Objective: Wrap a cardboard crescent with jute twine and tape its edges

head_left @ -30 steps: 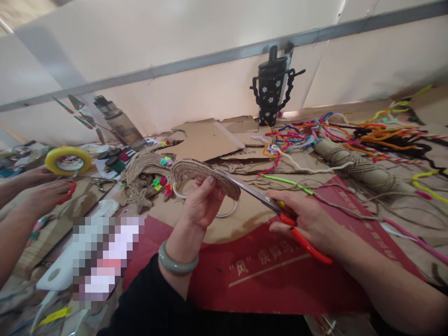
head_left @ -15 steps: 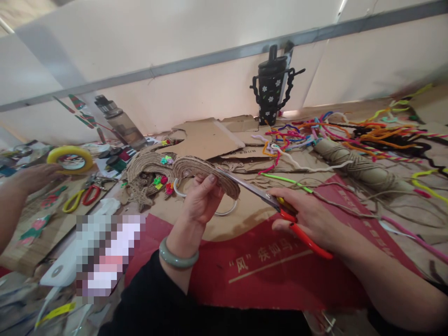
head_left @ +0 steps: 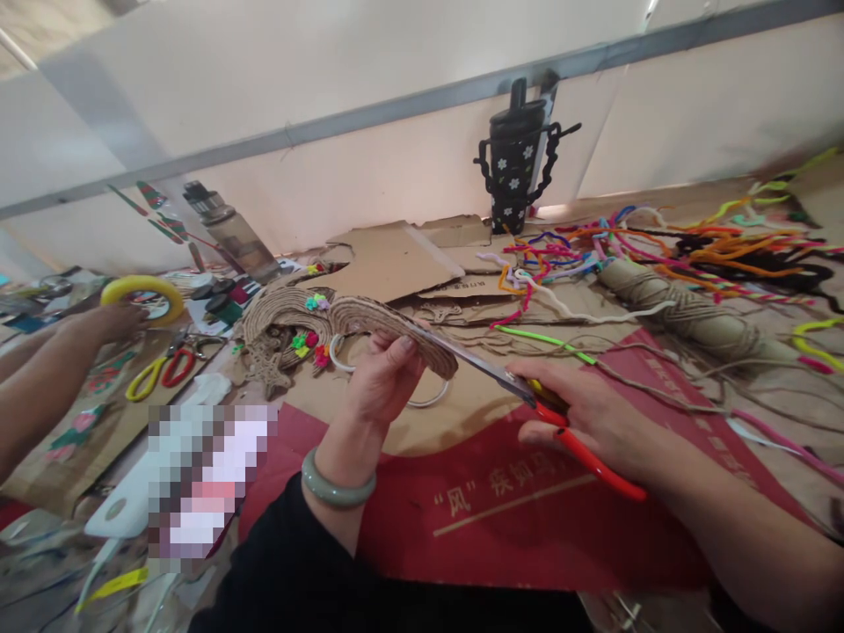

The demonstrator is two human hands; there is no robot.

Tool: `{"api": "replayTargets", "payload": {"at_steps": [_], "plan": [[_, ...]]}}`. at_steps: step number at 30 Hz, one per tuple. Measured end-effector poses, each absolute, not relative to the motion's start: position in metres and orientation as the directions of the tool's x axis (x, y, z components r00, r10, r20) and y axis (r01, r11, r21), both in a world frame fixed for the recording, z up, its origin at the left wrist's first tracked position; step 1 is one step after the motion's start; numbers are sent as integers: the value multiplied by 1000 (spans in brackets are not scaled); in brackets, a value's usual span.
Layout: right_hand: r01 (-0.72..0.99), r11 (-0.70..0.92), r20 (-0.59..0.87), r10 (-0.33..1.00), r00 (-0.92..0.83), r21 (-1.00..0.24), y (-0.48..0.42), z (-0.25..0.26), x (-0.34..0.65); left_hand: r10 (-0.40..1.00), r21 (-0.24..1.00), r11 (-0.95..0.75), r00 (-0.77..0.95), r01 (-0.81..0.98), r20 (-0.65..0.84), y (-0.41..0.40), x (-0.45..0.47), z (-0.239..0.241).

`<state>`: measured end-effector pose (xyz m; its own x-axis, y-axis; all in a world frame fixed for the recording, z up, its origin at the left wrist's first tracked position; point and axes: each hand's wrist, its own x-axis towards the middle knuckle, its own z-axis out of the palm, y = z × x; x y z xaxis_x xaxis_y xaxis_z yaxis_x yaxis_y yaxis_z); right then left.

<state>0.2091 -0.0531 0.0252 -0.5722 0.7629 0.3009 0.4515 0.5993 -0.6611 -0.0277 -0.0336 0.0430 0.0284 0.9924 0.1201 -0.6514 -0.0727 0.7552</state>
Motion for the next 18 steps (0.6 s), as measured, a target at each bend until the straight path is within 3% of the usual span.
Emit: {"api": "replayTargets", "payload": {"at_steps": [10, 18], "plan": [[471, 628, 357, 759, -544, -619, -55, 19, 211, 986, 746, -52, 85, -664, 144, -35, -28, 46], [525, 586, 297, 792, -534, -618, -53, 27, 212, 988, 806, -73, 68, -587, 139, -33, -27, 43]]}}
